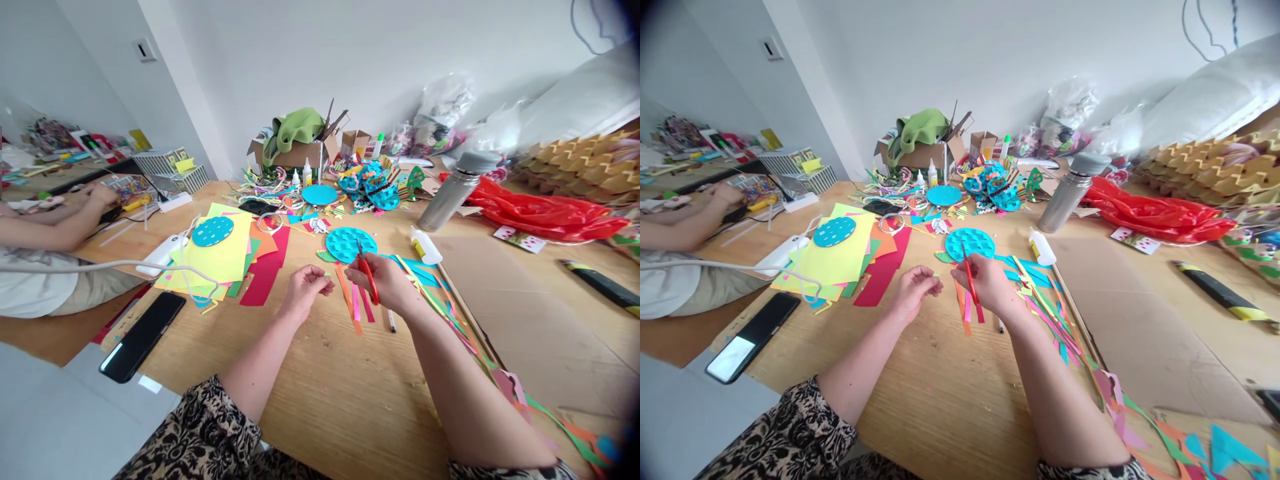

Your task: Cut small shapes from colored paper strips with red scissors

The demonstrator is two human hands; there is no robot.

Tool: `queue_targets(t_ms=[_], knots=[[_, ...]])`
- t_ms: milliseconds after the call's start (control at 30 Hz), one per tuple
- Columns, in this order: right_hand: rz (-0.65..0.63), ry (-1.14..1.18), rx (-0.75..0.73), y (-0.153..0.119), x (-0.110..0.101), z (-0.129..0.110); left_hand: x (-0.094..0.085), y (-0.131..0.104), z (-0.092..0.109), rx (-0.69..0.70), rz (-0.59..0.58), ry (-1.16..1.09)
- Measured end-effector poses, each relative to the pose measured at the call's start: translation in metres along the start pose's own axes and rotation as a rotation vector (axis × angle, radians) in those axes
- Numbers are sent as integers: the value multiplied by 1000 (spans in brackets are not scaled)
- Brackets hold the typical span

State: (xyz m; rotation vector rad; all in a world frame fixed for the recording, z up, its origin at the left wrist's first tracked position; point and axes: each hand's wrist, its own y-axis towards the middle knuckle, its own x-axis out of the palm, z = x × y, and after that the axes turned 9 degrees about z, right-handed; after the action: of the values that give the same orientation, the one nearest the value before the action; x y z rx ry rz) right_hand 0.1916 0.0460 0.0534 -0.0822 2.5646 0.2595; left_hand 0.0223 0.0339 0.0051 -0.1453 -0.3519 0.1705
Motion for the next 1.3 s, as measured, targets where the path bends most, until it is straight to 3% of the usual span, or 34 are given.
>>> queue_targets(t_ms=[167,400,667,900,1300], knots=[[81,-20,23,-1,-8,-4,0,0,-3,12,-21,28],[-317,-174,71,-5,-19,1,-4,7,-5,-56,-46,-65],[-454,-586,113,-4,-26,1,-8,7,1,-154,-107,-187],[-515,-462,74,-10,-18,-14,-7,4,1,-186,-108,-80],[-554,-418,58,-9,-16,-11,-7,5,2,-185,-73,-51]])
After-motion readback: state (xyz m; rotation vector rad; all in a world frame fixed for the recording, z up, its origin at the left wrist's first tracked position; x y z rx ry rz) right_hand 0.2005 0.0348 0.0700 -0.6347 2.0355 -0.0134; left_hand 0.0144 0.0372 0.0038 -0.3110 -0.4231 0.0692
